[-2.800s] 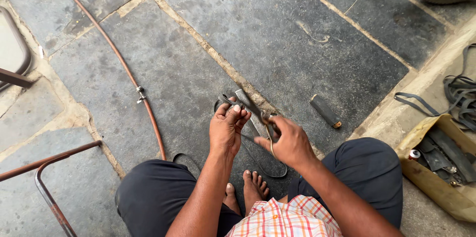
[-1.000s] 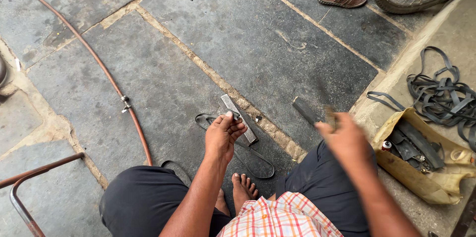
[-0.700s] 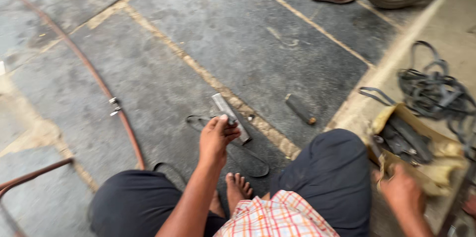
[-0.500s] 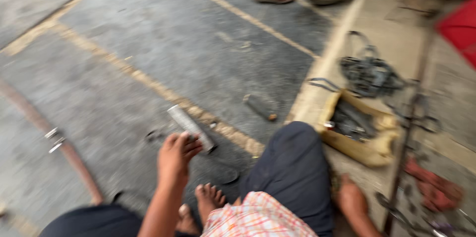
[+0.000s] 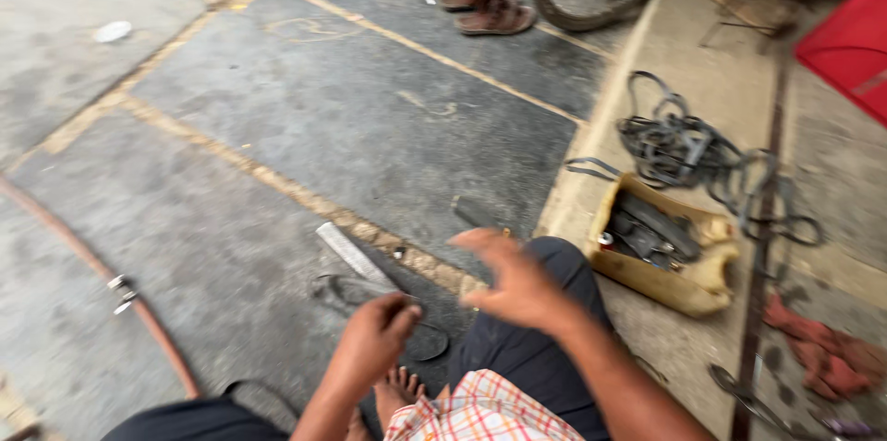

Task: The person sits on the floor and repairs a black shoe strap. They use a hammer to shape the strap, apply glue from a tube, and use scissors to trim the material. The person repeats this process for multiple straps.

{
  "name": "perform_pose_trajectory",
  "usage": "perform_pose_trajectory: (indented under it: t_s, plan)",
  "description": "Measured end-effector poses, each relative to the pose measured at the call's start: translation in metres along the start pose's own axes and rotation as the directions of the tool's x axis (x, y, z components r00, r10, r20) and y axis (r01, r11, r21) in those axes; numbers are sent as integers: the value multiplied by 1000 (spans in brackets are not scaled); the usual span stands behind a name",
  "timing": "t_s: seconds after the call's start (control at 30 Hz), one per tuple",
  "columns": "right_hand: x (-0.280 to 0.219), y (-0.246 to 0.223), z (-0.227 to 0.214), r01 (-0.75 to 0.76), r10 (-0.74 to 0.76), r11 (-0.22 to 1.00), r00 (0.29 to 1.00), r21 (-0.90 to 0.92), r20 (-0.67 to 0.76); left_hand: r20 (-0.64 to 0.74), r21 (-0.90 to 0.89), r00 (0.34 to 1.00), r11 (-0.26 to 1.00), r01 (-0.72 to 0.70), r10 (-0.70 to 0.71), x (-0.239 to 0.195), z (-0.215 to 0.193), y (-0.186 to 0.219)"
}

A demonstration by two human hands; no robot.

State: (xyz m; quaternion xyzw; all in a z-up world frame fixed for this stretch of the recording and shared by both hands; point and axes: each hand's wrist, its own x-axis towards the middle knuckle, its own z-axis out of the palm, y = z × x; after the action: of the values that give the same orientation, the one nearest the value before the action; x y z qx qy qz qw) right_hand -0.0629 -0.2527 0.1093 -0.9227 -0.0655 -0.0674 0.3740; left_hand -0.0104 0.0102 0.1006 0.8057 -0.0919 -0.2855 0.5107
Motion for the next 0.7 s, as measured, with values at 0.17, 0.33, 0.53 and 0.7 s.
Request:
perform_pose_trajectory:
  t_s: [0.17, 0.33, 0.53, 0.7]
  plan:
    - [43, -26, 83, 62, -125, 987, 879, 149, 461, 76, -50, 995, 997, -62, 66, -39, -52, 2]
    - [45, 15, 61, -130, 129, 991, 900, -25, 417, -242, -404, 958, 914, 46, -156, -87, -160, -58]
    - [49, 21, -45, -551, 526, 833, 817, 53, 236, -453, -260, 891, 961, -96, -34, -88, -174, -111]
    - [33, 25, -200, -651, 610, 758, 729, -41, -310, -858, 51, 491, 977, -208, 150, -110, -165, -113]
